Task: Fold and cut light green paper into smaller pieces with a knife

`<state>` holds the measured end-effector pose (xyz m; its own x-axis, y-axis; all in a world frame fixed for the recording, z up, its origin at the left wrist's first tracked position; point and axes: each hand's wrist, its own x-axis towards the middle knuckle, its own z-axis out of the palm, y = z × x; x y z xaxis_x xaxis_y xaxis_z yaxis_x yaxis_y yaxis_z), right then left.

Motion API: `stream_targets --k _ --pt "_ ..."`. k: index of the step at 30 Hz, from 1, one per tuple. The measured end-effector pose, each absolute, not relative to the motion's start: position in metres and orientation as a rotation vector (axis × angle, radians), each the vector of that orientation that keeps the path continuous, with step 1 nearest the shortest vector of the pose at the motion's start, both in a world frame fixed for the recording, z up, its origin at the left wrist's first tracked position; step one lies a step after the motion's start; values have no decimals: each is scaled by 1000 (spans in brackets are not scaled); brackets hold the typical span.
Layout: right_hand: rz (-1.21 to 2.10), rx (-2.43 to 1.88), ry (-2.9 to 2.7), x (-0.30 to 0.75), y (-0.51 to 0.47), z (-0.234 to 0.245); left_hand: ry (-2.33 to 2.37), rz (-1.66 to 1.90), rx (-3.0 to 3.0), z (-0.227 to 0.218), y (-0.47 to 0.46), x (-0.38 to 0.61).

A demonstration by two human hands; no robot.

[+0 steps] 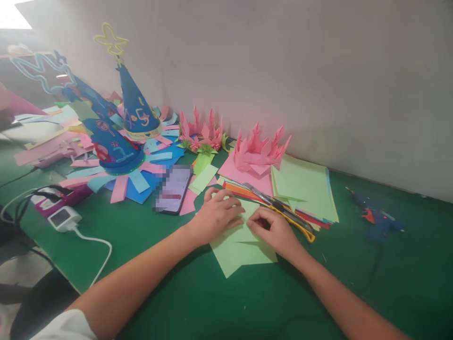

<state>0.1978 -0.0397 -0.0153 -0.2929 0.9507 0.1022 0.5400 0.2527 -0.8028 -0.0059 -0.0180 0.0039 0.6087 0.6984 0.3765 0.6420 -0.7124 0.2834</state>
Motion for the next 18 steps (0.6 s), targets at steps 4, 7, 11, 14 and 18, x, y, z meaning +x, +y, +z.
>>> stream_targets --k 4,7,11,14,18 --pt "899 -1355 -1944 199 -39 -15 1107 616 2683 6 -20 -1" --pt "946 -1327 -1926 200 -39 -14 1193 630 2605 10 -14 -10" --pt "1027 -1330 -1853 201 -39 -12 1280 658 2520 13 -8 -23" --pt "1078 -1349 -1800 202 -38 -11 1296 671 2445 13 -5 -28" --pt "1187 -1340 -1655 203 -38 -10 1303 682 2244 14 -2 -32"
